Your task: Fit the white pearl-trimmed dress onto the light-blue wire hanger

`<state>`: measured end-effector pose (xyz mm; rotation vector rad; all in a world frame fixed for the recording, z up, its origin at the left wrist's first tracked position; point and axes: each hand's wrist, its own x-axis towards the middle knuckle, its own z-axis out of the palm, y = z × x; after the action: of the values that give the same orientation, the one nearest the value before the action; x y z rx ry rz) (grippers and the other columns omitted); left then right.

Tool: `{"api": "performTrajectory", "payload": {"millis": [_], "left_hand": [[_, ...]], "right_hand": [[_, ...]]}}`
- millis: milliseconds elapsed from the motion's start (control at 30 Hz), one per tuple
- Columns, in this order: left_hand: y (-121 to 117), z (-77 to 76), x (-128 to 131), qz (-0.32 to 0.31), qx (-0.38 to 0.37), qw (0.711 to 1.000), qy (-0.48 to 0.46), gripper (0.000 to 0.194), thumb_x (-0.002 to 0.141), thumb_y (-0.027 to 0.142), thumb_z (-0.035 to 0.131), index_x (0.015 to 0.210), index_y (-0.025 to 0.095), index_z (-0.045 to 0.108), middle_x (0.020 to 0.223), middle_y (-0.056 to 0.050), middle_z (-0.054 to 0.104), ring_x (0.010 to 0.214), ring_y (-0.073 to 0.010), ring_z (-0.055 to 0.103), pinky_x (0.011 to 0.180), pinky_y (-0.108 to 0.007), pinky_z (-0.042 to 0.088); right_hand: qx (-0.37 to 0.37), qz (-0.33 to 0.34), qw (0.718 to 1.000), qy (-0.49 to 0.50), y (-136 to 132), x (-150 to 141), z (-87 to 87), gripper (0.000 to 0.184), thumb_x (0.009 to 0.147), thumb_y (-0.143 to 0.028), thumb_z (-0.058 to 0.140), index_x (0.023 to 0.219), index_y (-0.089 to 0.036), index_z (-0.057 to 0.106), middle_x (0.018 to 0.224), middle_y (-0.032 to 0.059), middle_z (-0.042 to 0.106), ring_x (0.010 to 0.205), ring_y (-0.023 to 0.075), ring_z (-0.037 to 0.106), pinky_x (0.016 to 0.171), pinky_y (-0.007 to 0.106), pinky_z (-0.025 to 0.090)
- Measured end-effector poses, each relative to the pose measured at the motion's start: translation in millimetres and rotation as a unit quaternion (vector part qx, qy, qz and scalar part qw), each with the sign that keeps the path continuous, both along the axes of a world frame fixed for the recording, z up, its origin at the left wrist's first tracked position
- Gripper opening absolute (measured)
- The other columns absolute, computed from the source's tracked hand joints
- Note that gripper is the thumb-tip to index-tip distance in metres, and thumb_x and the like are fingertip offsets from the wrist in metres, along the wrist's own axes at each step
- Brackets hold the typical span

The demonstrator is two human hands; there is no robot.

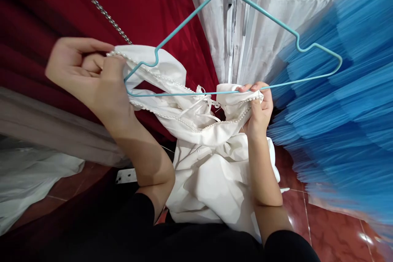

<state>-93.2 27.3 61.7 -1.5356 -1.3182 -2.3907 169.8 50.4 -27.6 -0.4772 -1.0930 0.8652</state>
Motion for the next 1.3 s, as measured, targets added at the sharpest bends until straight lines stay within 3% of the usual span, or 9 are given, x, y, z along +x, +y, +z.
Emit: {"api": "performTrajectory", "payload": {"millis": [333, 533, 667, 733, 867, 967, 1067, 1167, 1300], "left_hand": [[-30.7, 17.0, 18.8, 0.035, -0.051, 0.997, 0.05, 0.017, 0.087, -0.004, 0.065, 0.096, 0.008, 0.073, 0.085, 0.0, 0.065, 0.066, -0.005, 0.045, 0.06, -0.019, 0.031], [-2.4, 19.9, 58.4, -0.083, -0.004, 0.992, 0.098, 0.033, 0.076, -0.012, 0.065, 0.104, 0.007, 0.067, 0.095, -0.002, 0.057, 0.076, -0.0069, 0.047, 0.061, -0.018, 0.037], [-18.8, -0.7, 83.4, -0.152, 0.095, 0.984, 0.005, 0.019, 0.085, 0.01, 0.068, 0.102, 0.018, 0.074, 0.097, -0.004, 0.06, 0.079, -0.0128, 0.05, 0.071, -0.025, 0.045], [-30.1, -19.5, 90.1, -0.216, -0.004, 0.976, -0.024, 0.014, 0.095, 0.024, 0.062, 0.09, 0.022, 0.075, 0.081, -0.003, 0.062, 0.069, -0.0136, 0.053, 0.064, -0.028, 0.045], [-30.5, -59.0, 100.3, -0.339, -0.294, 0.893, -0.037, 0.036, 0.099, 0.05, 0.058, 0.093, 0.017, 0.072, 0.085, -0.008, 0.071, 0.069, -0.0136, 0.063, 0.059, -0.025, 0.049], [-16.9, -72.2, 116.1, -0.348, -0.223, 0.896, -0.165, 0.038, 0.1, 0.056, 0.054, 0.107, 0.02, 0.066, 0.121, -0.01, 0.069, 0.101, -0.0168, 0.069, 0.085, -0.029, 0.056], [-8.8, -69.0, 132.5, -0.429, -0.13, 0.845, -0.292, 0.042, 0.106, 0.054, 0.034, 0.092, 0.021, 0.056, 0.111, -0.008, 0.066, 0.118, -0.0203, 0.066, 0.107, -0.041, 0.052], [-7.3, -62.5, 138.8, -0.447, -0.094, 0.83, -0.321, 0.05, 0.103, 0.061, 0.036, 0.072, 0.022, 0.034, 0.071, 0.0, 0.048, 0.086, -0.0167, 0.066, 0.103, -0.043, 0.054], [-3.8, -57.9, 132.3, -0.434, -0.047, 0.844, -0.312, 0.058, 0.101, 0.064, 0.043, 0.069, 0.021, 0.019, 0.061, 0.004, 0.023, 0.059, -0.0125, 0.042, 0.086, -0.035, 0.057]], "right_hand": [[-0.025, -0.041, 0.997, -0.068, -1.1, 1.7, 1.3, 0.045, 0.082, -0.07, 0.062, 0.095, -0.03, 0.045, 0.086, 0.001, 0.064, 0.096, 0.0229, 0.072, 0.091, 0.047, 0.062], [-0.01, -0.028, 0.999, -0.031, -3.2, -1.2, -0.5, 0.037, 0.085, -0.061, 0.065, 0.096, -0.03, 0.05, 0.09, 0.0005, 0.066, 0.093, 0.0202, 0.073, 0.093, 0.044, 0.062], [-0.011, -0.022, 0.999, -0.041, -3.4, -0.4, -2.1, 0.036, 0.087, -0.061, 0.063, 0.098, -0.03, 0.049, 0.093, 0.0015, 0.068, 0.101, 0.0225, 0.073, 0.095, 0.047, 0.062], [-0.011, -0.021, 0.999, -0.048, -2.9, 0.7, -2.3, 0.035, 0.088, -0.061, 0.062, 0.099, -0.03, 0.048, 0.093, 0.0015, 0.068, 0.104, 0.0233, 0.073, 0.095, 0.048, 0.062], [0.002, -0.005, 0.999, -0.04, -0.9, 0.8, -3.9, 0.03, 0.09, -0.056, 0.06, 0.1, -0.031, 0.05, 0.092, 0.0006, 0.069, 0.106, 0.0221, 0.073, 0.096, 0.047, 0.062], [0.006, -0.004, 0.999, -0.05, -0.6, -1.9, -4.7, 0.03, 0.09, -0.058, 0.059, 0.1, -0.031, 0.05, 0.093, -0.0001, 0.068, 0.102, 0.0205, 0.074, 0.094, 0.045, 0.062], [-0.005, -0.025, 0.997, -0.066, -4.4, -3.9, -1.8, 0.034, 0.09, -0.063, 0.056, 0.101, -0.031, 0.049, 0.096, 0.0003, 0.068, 0.097, 0.0195, 0.074, 0.091, 0.043, 0.064], [-0.022, -0.048, 0.994, -0.099, -10.3, 2.9, 3.5, 0.029, 0.092, -0.056, 0.057, 0.106, -0.031, 0.054, 0.097, 0.0018, 0.07, 0.096, 0.0196, 0.074, 0.091, 0.042, 0.063], [-0.038, -0.169, 0.971, -0.163, -8.6, 36.8, 7.6, 0.025, 0.087, -0.031, 0.067, 0.112, -0.027, 0.064, 0.102, 0.0039, 0.072, 0.101, 0.0202, 0.071, 0.094, 0.042, 0.059]]}}
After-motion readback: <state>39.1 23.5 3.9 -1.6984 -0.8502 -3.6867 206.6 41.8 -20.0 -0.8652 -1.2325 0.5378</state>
